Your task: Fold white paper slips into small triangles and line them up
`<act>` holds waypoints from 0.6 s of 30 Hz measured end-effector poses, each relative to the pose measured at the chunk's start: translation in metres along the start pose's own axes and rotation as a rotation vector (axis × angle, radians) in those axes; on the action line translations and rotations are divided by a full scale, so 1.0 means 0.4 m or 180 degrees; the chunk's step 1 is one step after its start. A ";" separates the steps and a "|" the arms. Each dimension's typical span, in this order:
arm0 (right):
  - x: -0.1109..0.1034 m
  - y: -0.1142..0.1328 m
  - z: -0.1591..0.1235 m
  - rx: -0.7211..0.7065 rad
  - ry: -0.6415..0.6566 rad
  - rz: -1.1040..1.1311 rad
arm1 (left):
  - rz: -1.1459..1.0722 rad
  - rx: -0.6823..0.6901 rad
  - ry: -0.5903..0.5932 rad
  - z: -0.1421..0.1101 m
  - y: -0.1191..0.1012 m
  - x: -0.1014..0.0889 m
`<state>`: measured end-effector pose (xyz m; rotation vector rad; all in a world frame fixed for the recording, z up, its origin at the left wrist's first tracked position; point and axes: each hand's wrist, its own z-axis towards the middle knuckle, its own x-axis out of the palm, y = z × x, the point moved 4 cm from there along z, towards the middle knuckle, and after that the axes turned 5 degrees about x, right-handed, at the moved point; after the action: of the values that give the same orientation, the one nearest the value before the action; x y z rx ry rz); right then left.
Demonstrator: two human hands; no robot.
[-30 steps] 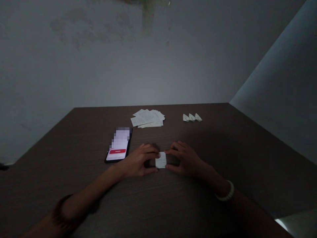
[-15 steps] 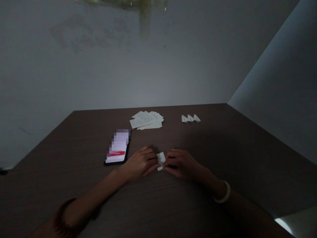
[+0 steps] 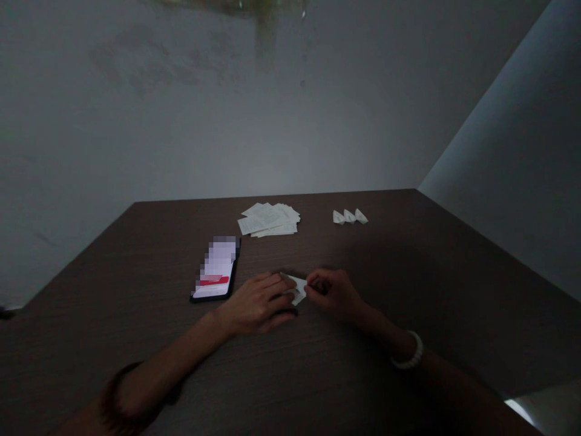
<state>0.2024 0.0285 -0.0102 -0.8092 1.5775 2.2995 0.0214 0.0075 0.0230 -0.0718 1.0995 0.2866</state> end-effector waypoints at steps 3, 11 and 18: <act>-0.003 -0.001 0.004 0.0201 -0.0032 0.0121 | -0.0037 0.0066 0.0074 -0.003 0.003 0.008; -0.007 0.006 -0.005 0.0182 0.0240 -0.0496 | -0.0443 0.0004 0.0331 -0.009 0.007 0.029; -0.021 0.030 -0.010 -0.0603 0.0137 -0.1175 | -0.0986 -0.0195 0.0322 -0.005 0.017 0.024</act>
<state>0.2047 0.0213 0.0029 -1.0979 1.1203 2.1882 0.0219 0.0155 0.0142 -0.3111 1.1616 0.0384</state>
